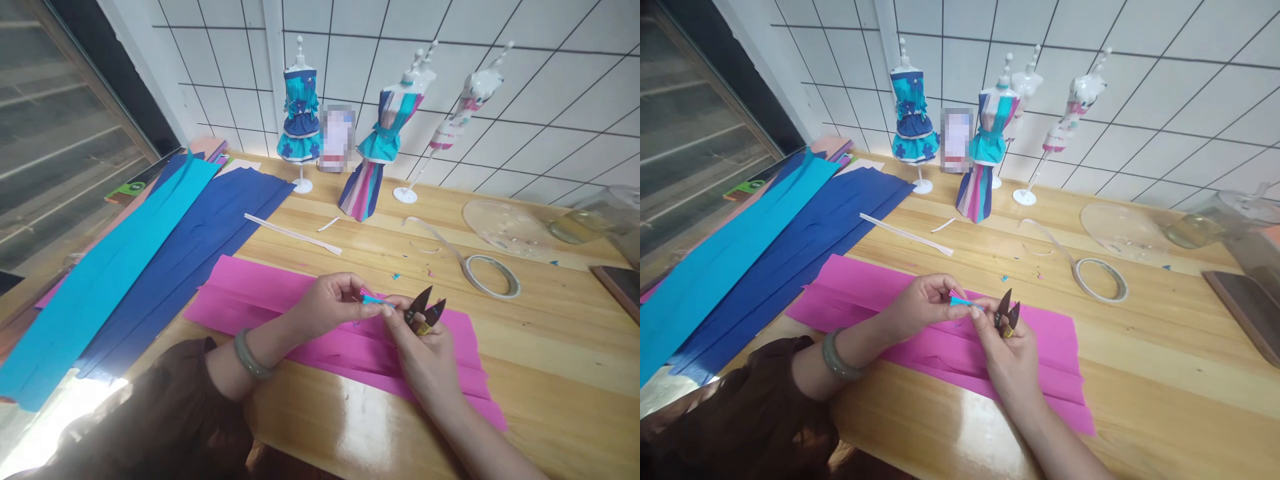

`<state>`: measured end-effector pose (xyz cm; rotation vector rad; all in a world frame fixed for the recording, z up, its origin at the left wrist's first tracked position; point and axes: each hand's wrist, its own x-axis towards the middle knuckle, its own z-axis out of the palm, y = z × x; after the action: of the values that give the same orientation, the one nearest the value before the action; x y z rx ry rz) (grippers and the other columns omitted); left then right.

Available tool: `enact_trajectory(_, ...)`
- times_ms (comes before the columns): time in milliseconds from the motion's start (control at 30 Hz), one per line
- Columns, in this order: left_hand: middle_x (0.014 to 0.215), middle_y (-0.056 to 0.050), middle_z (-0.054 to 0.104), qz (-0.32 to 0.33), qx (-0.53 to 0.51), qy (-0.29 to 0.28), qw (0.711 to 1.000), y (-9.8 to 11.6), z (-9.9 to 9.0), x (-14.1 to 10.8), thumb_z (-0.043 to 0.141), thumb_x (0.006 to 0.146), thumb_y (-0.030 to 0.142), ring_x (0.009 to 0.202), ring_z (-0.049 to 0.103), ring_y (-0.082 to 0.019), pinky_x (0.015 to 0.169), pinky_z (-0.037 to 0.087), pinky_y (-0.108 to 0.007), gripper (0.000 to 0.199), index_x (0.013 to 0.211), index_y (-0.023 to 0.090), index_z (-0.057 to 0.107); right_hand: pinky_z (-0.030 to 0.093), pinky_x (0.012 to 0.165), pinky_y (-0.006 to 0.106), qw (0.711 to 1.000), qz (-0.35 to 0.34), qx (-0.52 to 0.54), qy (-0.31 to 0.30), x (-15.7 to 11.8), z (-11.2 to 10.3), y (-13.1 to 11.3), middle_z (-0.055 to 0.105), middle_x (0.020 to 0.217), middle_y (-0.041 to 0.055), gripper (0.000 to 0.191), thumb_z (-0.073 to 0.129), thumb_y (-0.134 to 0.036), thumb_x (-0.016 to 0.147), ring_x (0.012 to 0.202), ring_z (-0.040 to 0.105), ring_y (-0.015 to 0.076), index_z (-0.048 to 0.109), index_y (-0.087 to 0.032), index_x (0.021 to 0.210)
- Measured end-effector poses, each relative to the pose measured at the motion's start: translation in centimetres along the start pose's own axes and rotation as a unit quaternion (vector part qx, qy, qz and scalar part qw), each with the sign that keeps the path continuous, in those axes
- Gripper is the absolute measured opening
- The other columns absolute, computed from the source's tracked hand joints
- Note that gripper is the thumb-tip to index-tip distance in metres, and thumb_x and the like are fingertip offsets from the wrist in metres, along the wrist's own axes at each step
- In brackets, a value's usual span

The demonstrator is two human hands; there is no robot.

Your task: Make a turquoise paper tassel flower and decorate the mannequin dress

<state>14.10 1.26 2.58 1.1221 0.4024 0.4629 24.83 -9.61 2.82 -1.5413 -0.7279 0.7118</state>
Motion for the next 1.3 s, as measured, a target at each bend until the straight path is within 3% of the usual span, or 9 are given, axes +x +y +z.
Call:
enact_trajectory(267, 0.068, 0.001, 0.057, 0.013, 0.0, 0.006, 1.0, 0.0, -0.1, 0.0, 0.07, 0.066, 0.025, 0.063, 0.05, -0.007, 0.065, 0.04, -0.022, 0.018, 0.072, 0.013, 0.059, 0.04, 0.057, 0.023, 1.0, -0.004, -0.005, -0.014, 0.1, 0.2, 0.3, 0.051, 0.06, -0.0041, 0.016, 0.064, -0.035, 0.074, 0.057, 0.047, 0.0102, 0.063, -0.02, 0.081)
enact_trajectory(467, 0.08, -0.004, 0.061, 0.095, 0.145, 0.036, 0.984, 1.0, -0.2, -0.1, 0.067, 0.068, 0.025, 0.075, 0.056, -0.012, 0.068, 0.043, -0.023, 0.014, 0.072, 0.013, 0.062, 0.042, 0.058, 0.025, 0.991, -0.036, -0.118, -0.058, 0.9, -0.6, -0.1, 0.054, 0.068, -0.0006, 0.026, 0.058, -0.04, 0.077, 0.064, 0.051, 0.0142, 0.059, -0.02, 0.094)
enact_trajectory(633, 0.076, -0.003, 0.066, 0.101, 0.342, 0.054, 0.933, 1.7, -0.5, -0.5, 0.058, 0.073, 0.022, 0.075, 0.06, -0.013, 0.072, 0.044, -0.023, 0.01, 0.077, 0.015, 0.066, 0.044, 0.068, 0.027, 0.948, -0.111, -0.26, -0.148, 1.7, -2.5, -1.4, 0.061, 0.089, 0.004, 0.027, 0.046, -0.04, 0.084, 0.079, 0.058, 0.0178, 0.05, -0.022, 0.103)
enact_trajectory(733, 0.074, -0.001, 0.067, 0.087, 0.395, 0.032, 0.914, 1.8, -0.7, -0.7, 0.056, 0.073, 0.019, 0.072, 0.06, -0.013, 0.07, 0.043, -0.022, 0.01, 0.075, 0.016, 0.065, 0.043, 0.062, 0.028, 0.903, -0.118, -0.353, -0.216, 2.0, -3.2, -1.9, 0.064, 0.082, 0.0033, 0.023, 0.038, -0.038, 0.088, 0.071, 0.059, 0.0177, 0.052, -0.022, 0.097)
enact_trajectory(833, 0.073, 0.0, 0.066, 0.082, 0.419, 0.007, 0.904, 1.9, -0.8, -0.7, 0.056, 0.072, 0.018, 0.07, 0.059, -0.012, 0.067, 0.042, -0.021, 0.011, 0.076, 0.016, 0.066, 0.043, 0.06, 0.027, 0.88, -0.124, -0.383, -0.252, 2.2, -3.3, -2.2, 0.065, 0.08, 0.0025, 0.023, 0.038, -0.038, 0.088, 0.069, 0.06, 0.0174, 0.053, -0.022, 0.095)
enact_trajectory(1067, 0.066, 0.002, 0.063, 0.077, 0.446, -0.03, 0.891, 2.1, -1.0, -0.7, 0.056, 0.07, 0.017, 0.063, 0.055, -0.009, 0.059, 0.037, -0.019, 0.009, 0.073, 0.015, 0.065, 0.045, 0.062, 0.026, 0.867, -0.138, -0.392, -0.277, 2.3, -3.3, -2.3, 0.067, 0.089, 0.0034, 0.026, 0.04, -0.039, 0.088, 0.077, 0.062, 0.018, 0.055, -0.024, 0.103)
enact_trajectory(1300, 0.065, 0.002, 0.062, 0.061, 0.457, -0.066, 0.885, 2.0, -1.2, -0.7, 0.055, 0.07, 0.017, 0.062, 0.054, -0.01, 0.058, 0.036, -0.019, 0.009, 0.072, 0.015, 0.064, 0.042, 0.055, 0.026, 0.843, -0.161, -0.437, -0.269, 2.2, -3.4, -2.3, 0.068, 0.078, 0.0022, 0.027, 0.04, -0.04, 0.088, 0.067, 0.063, 0.0174, 0.058, -0.023, 0.1)
